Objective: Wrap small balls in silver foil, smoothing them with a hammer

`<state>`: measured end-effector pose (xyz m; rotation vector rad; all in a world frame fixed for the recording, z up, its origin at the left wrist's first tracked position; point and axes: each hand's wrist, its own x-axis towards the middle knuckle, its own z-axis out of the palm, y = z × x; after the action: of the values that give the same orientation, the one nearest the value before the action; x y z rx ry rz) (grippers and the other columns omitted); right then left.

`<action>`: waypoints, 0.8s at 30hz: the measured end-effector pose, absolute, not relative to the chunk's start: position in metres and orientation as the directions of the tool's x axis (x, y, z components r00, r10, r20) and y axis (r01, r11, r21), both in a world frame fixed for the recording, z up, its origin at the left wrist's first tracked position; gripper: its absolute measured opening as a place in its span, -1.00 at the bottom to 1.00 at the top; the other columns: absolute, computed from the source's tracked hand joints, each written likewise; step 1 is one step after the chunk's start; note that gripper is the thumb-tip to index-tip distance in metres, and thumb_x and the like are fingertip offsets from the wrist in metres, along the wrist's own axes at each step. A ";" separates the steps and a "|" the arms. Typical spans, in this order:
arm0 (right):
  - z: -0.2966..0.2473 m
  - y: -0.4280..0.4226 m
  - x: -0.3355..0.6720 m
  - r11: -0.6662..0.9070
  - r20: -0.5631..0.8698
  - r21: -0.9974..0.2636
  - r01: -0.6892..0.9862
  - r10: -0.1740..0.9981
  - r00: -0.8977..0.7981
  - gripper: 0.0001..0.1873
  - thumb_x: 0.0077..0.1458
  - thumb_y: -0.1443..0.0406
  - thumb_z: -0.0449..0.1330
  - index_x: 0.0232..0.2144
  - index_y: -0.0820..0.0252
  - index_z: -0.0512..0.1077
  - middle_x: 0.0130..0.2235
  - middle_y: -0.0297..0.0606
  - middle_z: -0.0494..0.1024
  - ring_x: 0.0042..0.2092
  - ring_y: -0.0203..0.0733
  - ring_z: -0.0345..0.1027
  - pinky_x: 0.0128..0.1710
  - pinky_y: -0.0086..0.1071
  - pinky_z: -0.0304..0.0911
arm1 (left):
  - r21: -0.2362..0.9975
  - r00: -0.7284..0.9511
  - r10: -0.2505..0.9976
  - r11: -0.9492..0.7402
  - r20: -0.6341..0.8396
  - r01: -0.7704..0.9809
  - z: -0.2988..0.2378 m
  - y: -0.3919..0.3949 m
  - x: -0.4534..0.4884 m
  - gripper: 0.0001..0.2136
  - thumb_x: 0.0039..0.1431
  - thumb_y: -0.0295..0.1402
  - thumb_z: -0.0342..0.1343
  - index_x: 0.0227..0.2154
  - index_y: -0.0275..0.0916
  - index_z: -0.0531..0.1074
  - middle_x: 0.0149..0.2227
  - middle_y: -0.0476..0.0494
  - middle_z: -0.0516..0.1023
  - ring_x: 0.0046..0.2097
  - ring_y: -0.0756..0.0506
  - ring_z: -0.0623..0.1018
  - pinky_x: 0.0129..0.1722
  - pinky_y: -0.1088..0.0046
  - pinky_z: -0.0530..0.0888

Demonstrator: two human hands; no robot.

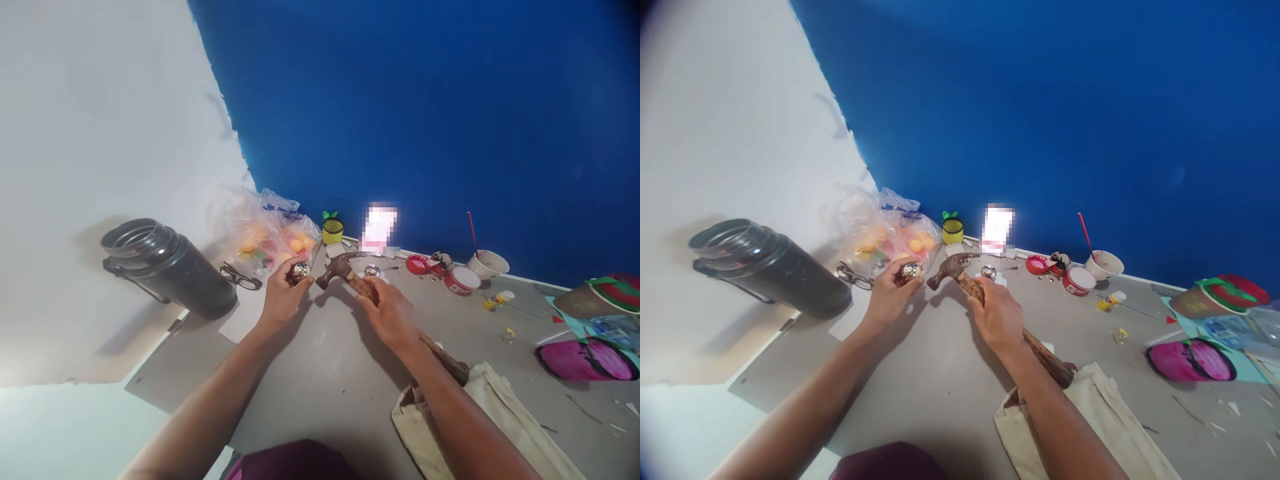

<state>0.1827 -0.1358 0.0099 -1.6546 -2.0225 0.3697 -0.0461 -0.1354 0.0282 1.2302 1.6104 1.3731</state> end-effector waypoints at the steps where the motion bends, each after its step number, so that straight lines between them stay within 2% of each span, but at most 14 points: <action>1: 0.010 -0.136 0.181 0.208 0.121 -0.497 0.842 0.978 -0.171 -0.67 0.26 0.19 0.18 0.06 0.05 0.42 -0.08 -0.19 0.61 -0.07 -0.02 0.44 -0.19 -0.27 0.19 | 0.976 -0.325 0.942 -0.015 0.086 0.217 0.029 -0.136 -0.047 -0.59 -0.01 -0.33 0.28 -0.04 -0.22 0.52 -0.41 0.04 0.45 -0.43 0.01 0.39 -0.41 0.49 0.34; 4: 0.011 -0.139 0.172 0.207 -0.062 -0.466 0.860 0.962 -0.266 -0.72 0.26 0.20 0.18 0.02 0.02 0.44 -0.13 -0.25 0.62 -0.09 -0.04 0.44 -0.22 -0.31 0.10 | 0.987 -0.293 0.952 -0.040 0.083 0.153 0.030 -0.136 -0.051 -0.62 0.10 -0.24 0.26 -0.02 -0.23 0.50 -0.51 0.09 0.34 -0.47 0.02 0.33 -0.45 0.50 0.28; 6: 0.010 -0.143 0.166 0.238 -0.105 -0.469 0.850 0.941 -0.322 -0.74 0.25 0.20 0.19 -0.02 0.02 0.45 -0.15 -0.28 0.61 -0.08 -0.06 0.42 -0.23 -0.32 0.06 | 0.992 -0.255 0.963 -0.057 0.085 0.115 0.028 -0.135 -0.053 -0.64 0.14 -0.18 0.24 -0.04 -0.24 0.50 -0.55 0.10 0.31 -0.49 0.02 0.31 -0.45 0.49 0.27; 9: 0.006 -0.147 0.160 0.302 -0.085 -0.482 0.822 0.918 -0.387 -0.78 0.25 0.21 0.20 -0.05 0.02 0.45 -0.14 -0.30 0.60 -0.05 -0.08 0.39 -0.21 -0.32 0.05 | 0.998 -0.212 0.976 -0.045 0.052 0.042 0.024 -0.131 -0.054 -0.65 0.13 -0.16 0.27 -0.09 -0.24 0.50 -0.48 0.03 0.43 -0.45 0.01 0.38 -0.40 0.47 0.32; 13: -0.005 -0.148 0.158 0.365 -0.034 -0.451 0.814 0.905 -0.425 -0.80 0.29 0.22 0.18 -0.06 0.08 0.45 -0.10 -0.25 0.57 -0.01 -0.07 0.34 -0.16 -0.31 0.09 | 0.997 -0.120 0.990 0.072 -0.071 0.005 0.023 -0.124 -0.054 -0.65 0.07 -0.19 0.28 -0.10 -0.22 0.49 -0.38 -0.05 0.53 -0.38 -0.04 0.50 -0.34 0.41 0.41; 16: -0.011 -0.146 0.158 0.396 -0.009 -0.418 0.818 0.898 -0.439 -0.81 0.30 0.23 0.18 -0.07 0.13 0.46 -0.08 -0.19 0.53 0.00 -0.04 0.31 -0.14 -0.28 0.10 | 0.989 -0.055 0.994 0.103 -0.097 0.109 0.030 -0.112 -0.053 -0.72 0.00 -0.29 0.26 -0.19 -0.22 0.50 -0.49 0.03 0.47 -0.44 -0.01 0.45 -0.39 0.46 0.36; 19: -0.014 -0.145 0.158 0.423 0.008 -0.395 0.815 0.889 -0.457 -0.81 0.30 0.23 0.18 -0.09 0.16 0.47 -0.09 -0.16 0.52 -0.03 -0.02 0.30 -0.10 -0.24 0.10 | 0.946 -0.023 0.999 0.036 -0.030 0.321 0.038 -0.093 -0.046 -0.85 0.01 -0.25 0.21 -0.39 -0.21 0.49 -0.59 0.05 0.40 -0.49 -0.02 0.39 -0.44 0.46 0.30; 21: -0.014 -0.144 0.157 0.428 0.011 -0.397 0.812 0.887 -0.462 -0.82 0.29 0.24 0.18 -0.09 0.17 0.47 -0.09 -0.15 0.51 -0.03 -0.02 0.28 -0.07 -0.23 0.11 | 0.848 0.007 0.999 -0.041 0.044 0.529 0.040 -0.076 -0.039 -0.84 0.05 -0.22 0.17 -0.49 -0.21 0.48 -0.56 0.00 0.45 -0.45 -0.05 0.42 -0.39 0.42 0.33; 24: -0.012 -0.143 0.157 0.444 0.015 -0.394 0.805 0.878 -0.478 -0.82 0.27 0.26 0.20 -0.10 0.19 0.47 -0.06 -0.12 0.49 -0.01 0.00 0.25 -0.04 -0.21 0.13 | 0.608 0.124 0.982 -0.185 0.141 0.772 0.036 -0.050 -0.027 -0.84 0.10 -0.31 0.09 -0.48 -0.21 0.54 -0.35 -0.12 0.61 -0.27 -0.14 0.53 -0.23 0.37 0.39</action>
<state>0.1569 -0.1430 -0.0116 -1.4681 -2.4783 0.4974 -0.0273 -0.0496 0.0364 2.0220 1.6970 0.7398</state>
